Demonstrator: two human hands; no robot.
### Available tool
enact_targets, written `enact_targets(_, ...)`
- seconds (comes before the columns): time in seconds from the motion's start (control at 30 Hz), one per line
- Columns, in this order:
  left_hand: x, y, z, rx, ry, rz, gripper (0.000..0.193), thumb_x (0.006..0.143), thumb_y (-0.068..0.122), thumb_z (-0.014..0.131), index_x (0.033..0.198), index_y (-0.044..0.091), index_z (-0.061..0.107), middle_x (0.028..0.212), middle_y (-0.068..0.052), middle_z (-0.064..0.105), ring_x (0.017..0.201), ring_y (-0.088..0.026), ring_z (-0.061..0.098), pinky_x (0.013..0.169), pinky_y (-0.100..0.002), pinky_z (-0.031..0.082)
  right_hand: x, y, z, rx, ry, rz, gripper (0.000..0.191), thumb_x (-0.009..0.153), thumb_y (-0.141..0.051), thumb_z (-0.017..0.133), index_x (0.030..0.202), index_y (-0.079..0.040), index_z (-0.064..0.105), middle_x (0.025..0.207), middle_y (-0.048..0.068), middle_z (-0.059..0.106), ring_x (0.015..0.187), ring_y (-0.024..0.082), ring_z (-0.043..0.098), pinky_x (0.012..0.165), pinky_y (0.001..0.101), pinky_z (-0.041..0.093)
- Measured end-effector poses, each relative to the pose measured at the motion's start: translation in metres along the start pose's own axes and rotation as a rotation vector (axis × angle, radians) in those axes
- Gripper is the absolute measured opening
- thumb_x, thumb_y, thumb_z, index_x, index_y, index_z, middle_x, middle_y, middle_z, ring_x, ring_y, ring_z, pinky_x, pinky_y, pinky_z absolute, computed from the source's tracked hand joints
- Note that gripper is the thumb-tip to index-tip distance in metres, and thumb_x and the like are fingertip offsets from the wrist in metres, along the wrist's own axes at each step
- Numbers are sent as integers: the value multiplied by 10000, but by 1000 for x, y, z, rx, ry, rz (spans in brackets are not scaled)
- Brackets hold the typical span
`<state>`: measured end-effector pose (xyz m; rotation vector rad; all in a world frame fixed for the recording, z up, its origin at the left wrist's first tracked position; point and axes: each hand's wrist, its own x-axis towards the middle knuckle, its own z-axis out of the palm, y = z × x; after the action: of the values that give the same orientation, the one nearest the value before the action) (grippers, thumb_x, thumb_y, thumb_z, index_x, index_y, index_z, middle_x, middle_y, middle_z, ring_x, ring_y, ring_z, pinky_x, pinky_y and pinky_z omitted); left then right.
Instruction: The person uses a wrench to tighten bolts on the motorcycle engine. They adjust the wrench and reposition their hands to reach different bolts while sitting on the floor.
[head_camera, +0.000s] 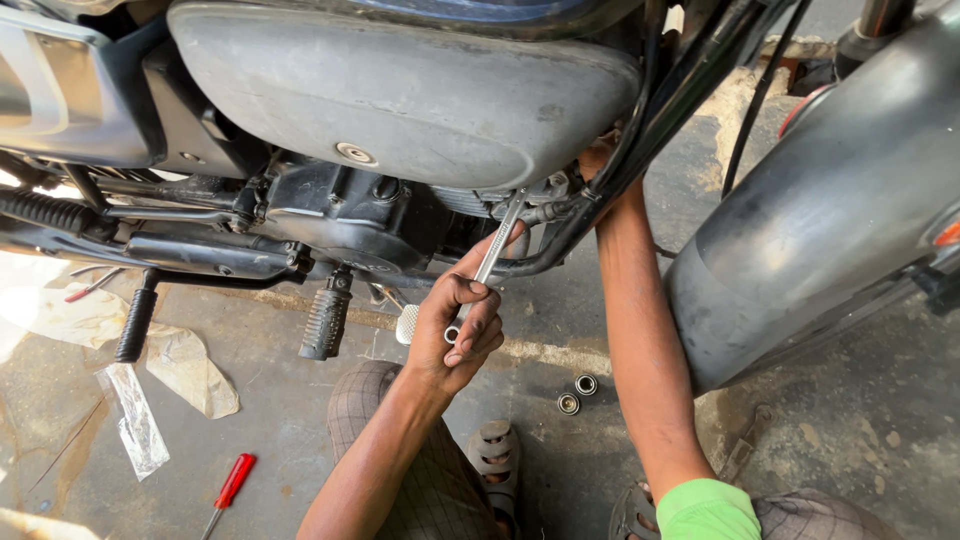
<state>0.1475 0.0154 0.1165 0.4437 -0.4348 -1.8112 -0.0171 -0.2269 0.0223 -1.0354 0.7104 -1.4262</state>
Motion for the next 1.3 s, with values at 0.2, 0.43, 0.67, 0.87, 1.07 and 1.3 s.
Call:
enact_targets(0.2,1,0,-2,40,15,1,707,887,65,383,1593,31,389,445,33,440,295,-62,318,338,-173,309,3,4,-3,-5,-5,-4,677,816,-51,867,1401,3,530,1421,147,562,1335,280,561,1141,410,505)
enact_targets(0.43,1,0,-1,2,4,0,711,888,64,386,1597,21,375,445,29,432,297,-64,322,338,-177,311,3,2,-2,2,-12,-5,680,817,-50,864,1404,3,526,1425,147,559,1337,280,559,1141,409,504)
enact_targets(0.67,4,-1,-3,-22,4,-6,725,877,58,392,1601,18,359,444,30,420,294,-69,320,329,-176,315,4,5,-5,4,-7,-12,682,817,-50,861,1406,2,522,1428,147,555,1340,279,557,1142,407,503)
enact_targets(0.87,7,-4,-3,-13,-3,13,726,886,63,383,1609,10,354,443,36,415,294,-66,316,334,-172,318,3,8,-3,5,-2,-16,684,817,-49,858,1409,1,519,1432,147,552,1342,279,554,1142,406,503)
enact_targets(1.07,4,-1,-7,-35,-1,2,720,893,67,379,1611,19,353,437,41,422,294,-72,314,344,-175,322,3,6,-7,10,-4,-12,686,818,-49,856,1411,1,515,1435,147,549,1345,278,552,1142,404,502)
enact_targets(1.3,6,-1,-10,-51,-7,-32,732,883,55,387,1613,41,331,440,36,423,295,-71,316,343,-182,310,3,9,-9,10,-2,-17,688,818,-48,853,1414,0,512,1439,147,546,1347,278,550,1142,403,501)
